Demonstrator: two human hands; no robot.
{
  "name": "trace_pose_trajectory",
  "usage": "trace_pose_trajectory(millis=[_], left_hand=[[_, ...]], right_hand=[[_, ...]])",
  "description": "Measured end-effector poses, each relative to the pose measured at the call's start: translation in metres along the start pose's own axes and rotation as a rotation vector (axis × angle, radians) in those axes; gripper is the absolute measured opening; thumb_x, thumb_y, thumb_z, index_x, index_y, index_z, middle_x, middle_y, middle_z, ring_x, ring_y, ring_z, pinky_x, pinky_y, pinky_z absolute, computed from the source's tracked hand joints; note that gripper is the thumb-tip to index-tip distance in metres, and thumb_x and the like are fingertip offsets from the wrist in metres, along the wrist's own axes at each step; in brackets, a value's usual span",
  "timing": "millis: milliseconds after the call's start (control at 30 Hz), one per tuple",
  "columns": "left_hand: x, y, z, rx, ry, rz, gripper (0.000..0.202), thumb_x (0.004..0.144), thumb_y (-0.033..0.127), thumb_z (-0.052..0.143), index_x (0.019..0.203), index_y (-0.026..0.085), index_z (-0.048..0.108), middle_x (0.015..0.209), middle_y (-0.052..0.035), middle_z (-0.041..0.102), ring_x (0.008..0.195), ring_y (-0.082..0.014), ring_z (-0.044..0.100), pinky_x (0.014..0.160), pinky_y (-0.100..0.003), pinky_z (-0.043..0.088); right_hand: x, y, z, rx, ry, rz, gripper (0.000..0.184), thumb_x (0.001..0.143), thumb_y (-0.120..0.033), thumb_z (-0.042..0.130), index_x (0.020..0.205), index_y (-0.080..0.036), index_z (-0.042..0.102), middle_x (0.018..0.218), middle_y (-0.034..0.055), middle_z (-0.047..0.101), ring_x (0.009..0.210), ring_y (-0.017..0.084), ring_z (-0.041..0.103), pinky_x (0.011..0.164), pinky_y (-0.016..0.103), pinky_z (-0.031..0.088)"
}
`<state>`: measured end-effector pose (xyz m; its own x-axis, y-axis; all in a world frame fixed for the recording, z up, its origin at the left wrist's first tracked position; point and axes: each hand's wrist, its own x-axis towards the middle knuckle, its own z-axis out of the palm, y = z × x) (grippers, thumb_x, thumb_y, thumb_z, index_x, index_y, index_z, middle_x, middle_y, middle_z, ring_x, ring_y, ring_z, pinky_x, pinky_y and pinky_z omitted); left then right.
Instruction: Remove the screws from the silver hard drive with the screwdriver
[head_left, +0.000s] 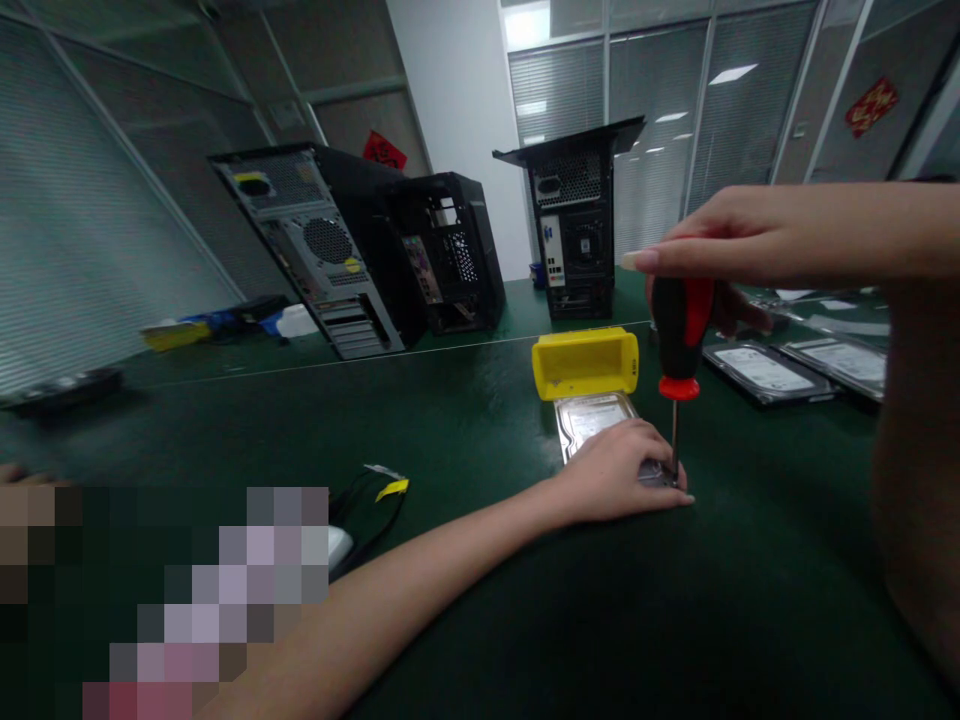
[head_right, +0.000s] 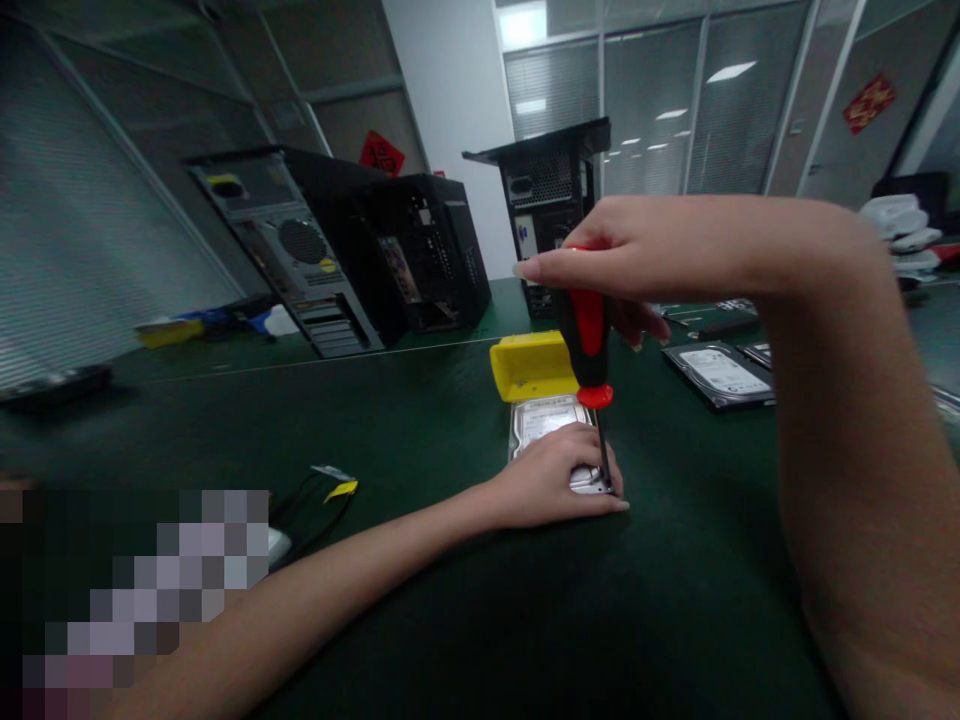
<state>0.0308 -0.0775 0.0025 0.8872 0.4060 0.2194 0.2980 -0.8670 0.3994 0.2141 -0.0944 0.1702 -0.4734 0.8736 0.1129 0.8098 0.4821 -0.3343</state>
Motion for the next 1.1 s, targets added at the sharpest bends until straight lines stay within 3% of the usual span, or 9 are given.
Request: trace_pose_trajectory(millis=[300,1100], left_hand=[[-0.0008,0.0003,0.0005,-0.014,0.004,-0.013,0.024,0.076,0.039,0.062,0.084,0.017,0.066,0.093,-0.0056,0.061,0.092,-0.0179,0.055,0.084,-0.031,0.041],[-0.0014,0.0011,-0.0001,-0.023,-0.016,-0.016,0.023,0.077,0.038,0.062,0.085,0.017,0.065,0.093,-0.005,0.06,0.093,-0.0176,0.054,0.085,-0.03,0.041]], right_hand=[[0.003,0.0039,-0.0006,0.007,-0.028,0.018,0.057,0.081,-0.065,0.035,0.085,-0.014,0.059,0.062,0.0002,0.05,0.05,0.004,0.047,0.042,0.014,0.038],[0.0032,0.0044,-0.0032,-0.012,-0.046,0.026,0.051,0.081,-0.062,0.039,0.08,-0.015,0.059,0.059,-0.0002,0.047,0.049,0.005,0.042,0.046,0.016,0.04]])
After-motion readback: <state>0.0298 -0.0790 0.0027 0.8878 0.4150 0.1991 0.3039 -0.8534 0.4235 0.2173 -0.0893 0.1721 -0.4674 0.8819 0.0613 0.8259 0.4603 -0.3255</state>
